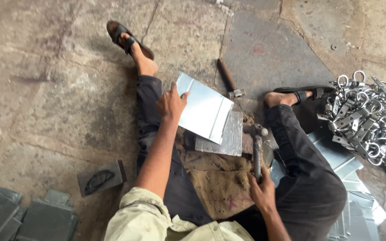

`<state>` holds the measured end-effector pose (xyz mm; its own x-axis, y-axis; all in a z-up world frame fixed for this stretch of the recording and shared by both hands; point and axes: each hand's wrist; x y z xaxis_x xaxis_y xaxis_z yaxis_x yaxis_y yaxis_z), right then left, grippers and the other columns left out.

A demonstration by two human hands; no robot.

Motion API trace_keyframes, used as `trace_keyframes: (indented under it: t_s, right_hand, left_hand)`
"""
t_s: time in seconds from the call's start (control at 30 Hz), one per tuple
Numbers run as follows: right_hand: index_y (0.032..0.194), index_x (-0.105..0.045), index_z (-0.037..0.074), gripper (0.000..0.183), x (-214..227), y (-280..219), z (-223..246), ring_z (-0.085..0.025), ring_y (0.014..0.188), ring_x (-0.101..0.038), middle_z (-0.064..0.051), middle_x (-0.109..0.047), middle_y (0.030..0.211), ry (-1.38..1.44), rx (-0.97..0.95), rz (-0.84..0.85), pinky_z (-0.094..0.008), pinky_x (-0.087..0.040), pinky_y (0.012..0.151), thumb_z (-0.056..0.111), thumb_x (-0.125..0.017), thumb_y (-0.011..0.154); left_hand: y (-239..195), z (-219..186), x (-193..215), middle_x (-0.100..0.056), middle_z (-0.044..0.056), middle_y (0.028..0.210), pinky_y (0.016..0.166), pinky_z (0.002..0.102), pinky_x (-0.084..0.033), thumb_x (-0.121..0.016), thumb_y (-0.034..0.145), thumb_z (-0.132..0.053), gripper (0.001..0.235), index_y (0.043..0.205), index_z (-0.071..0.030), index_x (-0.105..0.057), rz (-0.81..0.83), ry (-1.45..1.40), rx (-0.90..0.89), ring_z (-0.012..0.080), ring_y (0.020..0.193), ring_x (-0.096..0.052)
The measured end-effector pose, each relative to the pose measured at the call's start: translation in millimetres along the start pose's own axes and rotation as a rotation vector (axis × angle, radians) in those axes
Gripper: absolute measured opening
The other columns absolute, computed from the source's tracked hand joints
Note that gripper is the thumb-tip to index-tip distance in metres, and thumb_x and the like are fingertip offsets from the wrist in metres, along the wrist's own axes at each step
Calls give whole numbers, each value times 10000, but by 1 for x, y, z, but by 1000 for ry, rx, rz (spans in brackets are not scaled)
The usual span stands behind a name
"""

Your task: The person sits on the floor and uses a hammer to strike a metal sheet placed on a block, repeatedly hammering its surface and edges while holding it by hand.

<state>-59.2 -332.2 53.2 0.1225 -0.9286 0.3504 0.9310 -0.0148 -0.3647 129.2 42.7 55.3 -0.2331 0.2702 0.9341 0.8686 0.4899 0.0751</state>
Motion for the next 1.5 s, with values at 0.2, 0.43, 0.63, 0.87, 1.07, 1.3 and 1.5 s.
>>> trace_keyframes:
  t_s: [0.2,0.43,0.63,0.87,1.07,1.3,1.5]
  right_hand:
    - [912,-540,78,301,-27,5,-2,-102,382,-374,23,-435,562,84,-290,202,-301,-315,326,361,-602,994]
    - [896,-559,89,444,-17,-5,3,-78,371,-387,33,-446,540,398,-95,180,-269,-305,311,526,-530,967]
    - [1069,-665,90,556,70,-2,52,-214,515,-524,-86,-670,855,796,976,250,-333,-414,428,632,-549,1032]
    - [976,-610,-47,653,-9,31,-11,-109,655,-593,-9,-641,830,244,-66,-224,-273,-516,529,604,-596,1012]
    - [907,-559,27,569,9,16,19,-117,485,-414,-13,-487,634,230,-100,85,-289,-321,390,582,-486,1008]
    - [1011,-593,64,621,73,-10,69,-122,476,-415,-28,-468,624,805,748,138,-280,-330,392,650,-393,1062]
    - [813,-586,140,581,-12,52,-33,-114,429,-421,17,-479,583,69,299,105,-295,-368,338,548,-277,1087]
  left_hand:
    - [9,2,-2,-756,172,911,611,480,-601,-715,845,-672,799,1447,-172,-556,40,3,31,332,835,-759]
    - [5,0,4,-748,140,846,591,464,-595,-675,890,-645,725,1460,-216,-545,36,59,5,323,771,-751]
    - [0,0,6,-751,147,870,575,433,-600,-647,930,-624,703,1482,-206,-523,89,13,13,309,769,-756]
    - [2,0,0,-751,147,877,539,409,-585,-638,946,-608,691,1474,-175,-533,74,8,-11,284,728,-753]
    - [-2,5,2,-756,153,889,544,435,-579,-646,952,-600,704,1487,-156,-530,98,9,-15,305,735,-751]
    - [-3,9,-8,-759,166,948,630,473,-596,-664,947,-591,691,1479,-166,-543,79,-43,5,348,839,-755]
    - [-6,12,-8,-757,169,869,622,482,-586,-694,890,-595,684,1404,-156,-592,-45,-27,-26,358,793,-748]
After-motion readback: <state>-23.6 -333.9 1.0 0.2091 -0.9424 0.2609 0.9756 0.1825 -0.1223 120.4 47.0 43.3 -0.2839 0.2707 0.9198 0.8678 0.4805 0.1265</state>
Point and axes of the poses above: each hand's wrist, its own y-axis towards the middle knuckle, its own x-axis out of the back of the hand, z = x × y
